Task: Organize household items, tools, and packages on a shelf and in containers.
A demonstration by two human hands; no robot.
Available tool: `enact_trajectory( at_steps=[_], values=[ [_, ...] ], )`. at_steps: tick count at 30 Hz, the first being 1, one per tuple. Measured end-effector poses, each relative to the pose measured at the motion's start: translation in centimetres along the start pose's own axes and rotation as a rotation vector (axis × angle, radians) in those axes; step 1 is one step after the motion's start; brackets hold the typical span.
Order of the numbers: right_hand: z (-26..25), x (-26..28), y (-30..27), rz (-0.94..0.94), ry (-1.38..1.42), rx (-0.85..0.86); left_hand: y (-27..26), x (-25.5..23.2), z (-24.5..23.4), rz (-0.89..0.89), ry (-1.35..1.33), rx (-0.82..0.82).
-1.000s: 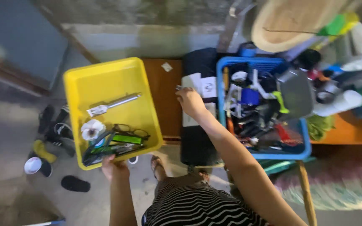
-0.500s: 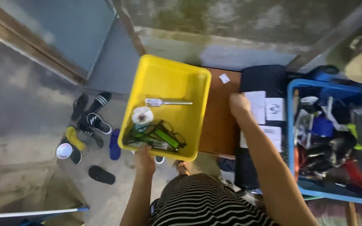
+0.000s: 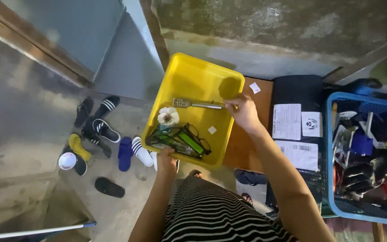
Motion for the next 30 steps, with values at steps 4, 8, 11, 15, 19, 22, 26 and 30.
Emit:
enact_trajectory(
  at_steps=[4, 8, 11, 15, 19, 22, 26, 30],
  values=[
    [2.3, 0.4, 2.6, -0.071, -0.243, 0.07, 1.0, 0.7, -1.8, 0.015, 0.008, 0.017],
    [5.7, 0.3, 3.8, -0.096, -0.429, 0.283, -0.1, -0.9, -1.1, 0.06, 0.051, 0.077],
    [11.3, -7.6, 2.6, 0.031, -0.641, 0.601, 0.9, -0.6, -3.7, 0.116, 0.214, 0.113],
    [14.2, -8.5, 2.0, 0.051, -0.689, 0.675, 0.7, -1.6, -5.0, 0.29, 0.526, 0.14],
    [13.8, -4.4, 2.7, -0.225, -0.797, 0.428, 1.7, -1.1, -8.6, 0.175, 0.163, -0.014],
    [12.2, -0.5, 2.4, -0.371, -0.687, 0.204, 0.1, -2.7, -9.4, 0.123, -0.016, -0.106],
    [9.3, 6.4, 1.2, -0.259, -0.083, 0.333, 2.4, -3.0, -15.2, 0.215, -0.037, -0.083],
    [13.7, 8.6, -2.9, -0.392, 0.029, 0.492, -0.1, -5.3, -14.8, 0.274, -0.091, -0.118]
  ],
)
Point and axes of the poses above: each hand's wrist, its own y-axis towards the middle knuckle, its own z-axis out of the palm, x = y × z, the point moved 9 cm from there along y, towards the middle knuckle
